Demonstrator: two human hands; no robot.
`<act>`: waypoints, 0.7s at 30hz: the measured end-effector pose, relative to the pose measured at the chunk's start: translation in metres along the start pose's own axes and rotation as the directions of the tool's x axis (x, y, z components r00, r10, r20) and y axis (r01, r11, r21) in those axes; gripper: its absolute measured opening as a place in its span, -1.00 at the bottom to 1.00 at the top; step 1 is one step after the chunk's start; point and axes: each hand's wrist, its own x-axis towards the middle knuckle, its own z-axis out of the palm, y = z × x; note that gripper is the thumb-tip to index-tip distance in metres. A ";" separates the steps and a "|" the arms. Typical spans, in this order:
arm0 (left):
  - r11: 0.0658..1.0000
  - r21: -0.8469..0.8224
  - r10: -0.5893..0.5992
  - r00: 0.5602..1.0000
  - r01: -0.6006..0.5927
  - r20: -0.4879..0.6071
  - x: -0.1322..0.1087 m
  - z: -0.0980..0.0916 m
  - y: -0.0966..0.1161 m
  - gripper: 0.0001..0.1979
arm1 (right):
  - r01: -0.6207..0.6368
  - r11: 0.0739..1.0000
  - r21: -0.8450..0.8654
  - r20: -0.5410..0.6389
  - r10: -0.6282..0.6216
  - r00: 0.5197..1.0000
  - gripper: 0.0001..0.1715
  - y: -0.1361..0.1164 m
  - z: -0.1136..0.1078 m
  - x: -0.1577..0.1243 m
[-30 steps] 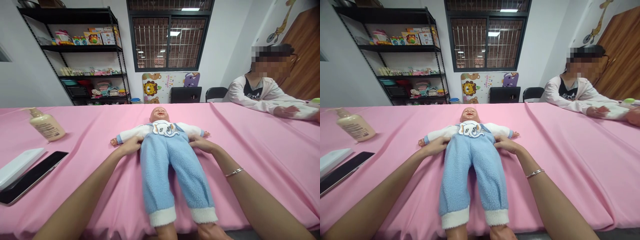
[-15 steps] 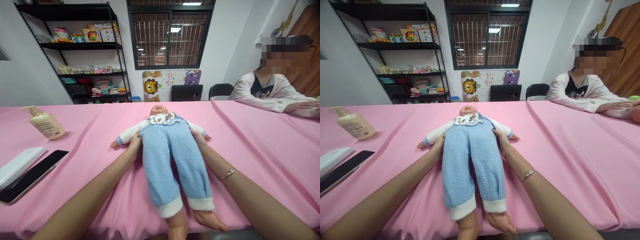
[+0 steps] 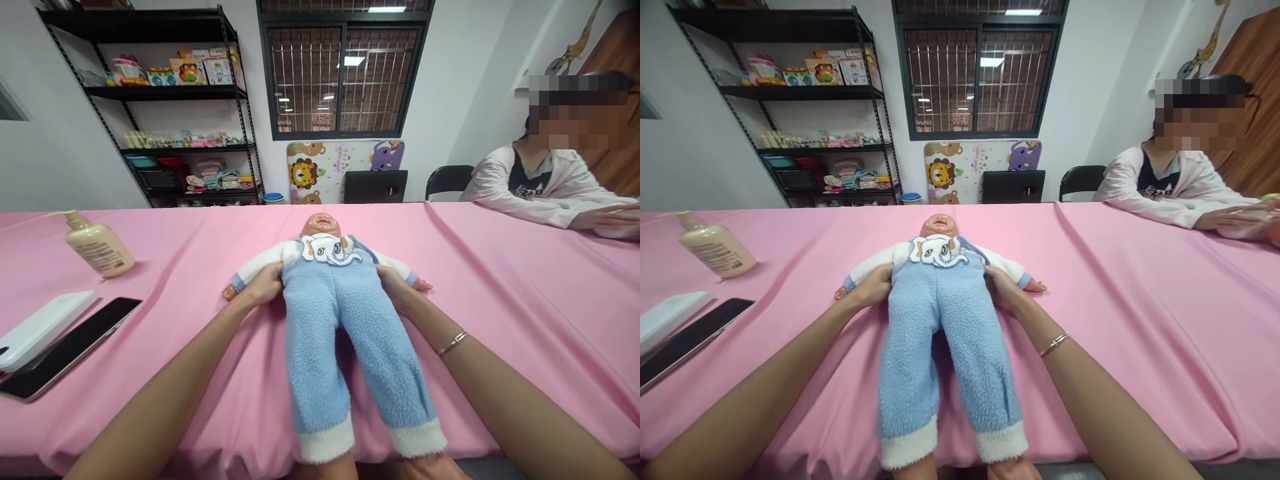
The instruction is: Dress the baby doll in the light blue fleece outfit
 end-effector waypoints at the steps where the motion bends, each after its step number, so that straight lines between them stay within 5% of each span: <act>1: 0.999 0.045 -0.017 0.999 0.015 0.047 -0.001 -0.005 -0.004 -0.76 | -0.018 1.000 0.024 0.020 0.017 1.000 -0.73 0.000 -0.007 0.001; 6: 0.985 0.166 -0.054 0.995 0.040 0.084 -0.002 -0.027 -0.009 -0.75 | 0.034 0.998 -0.061 -0.094 -0.040 0.995 -0.59 -0.003 -0.031 0.004; 9: 0.982 0.183 -0.012 0.976 0.053 -0.217 -0.003 -0.025 0.016 -0.76 | 0.142 0.935 -0.325 -0.208 -0.217 0.954 -0.62 -0.004 -0.028 0.005; 12: 0.978 0.209 0.123 0.832 -0.008 -0.541 -0.006 -0.002 0.061 -0.77 | 0.189 0.807 -0.560 -0.283 -0.401 0.871 -0.70 -0.005 -0.016 0.005; 14: 0.959 0.200 0.264 0.888 -0.200 -0.377 -0.004 0.024 0.091 -0.77 | 0.156 0.819 -0.552 -0.338 -0.390 0.857 -0.69 -0.009 -0.008 0.004; 17: 0.859 0.352 0.378 0.924 -0.372 0.053 0.011 0.063 0.116 -0.79 | 0.119 0.928 -0.354 -0.399 -0.265 0.878 -0.66 -0.019 0.001 -0.001; 19: 0.781 0.548 0.240 0.954 -0.300 0.180 0.027 0.081 0.118 -0.76 | 0.150 0.953 -0.263 -0.365 -0.242 0.899 -0.68 -0.025 0.002 -0.004; 21: 0.682 0.713 0.100 0.986 -0.165 0.132 0.044 0.091 0.113 -0.66 | 0.231 0.913 -0.335 -0.259 -0.326 0.909 -0.69 -0.026 -0.003 -0.005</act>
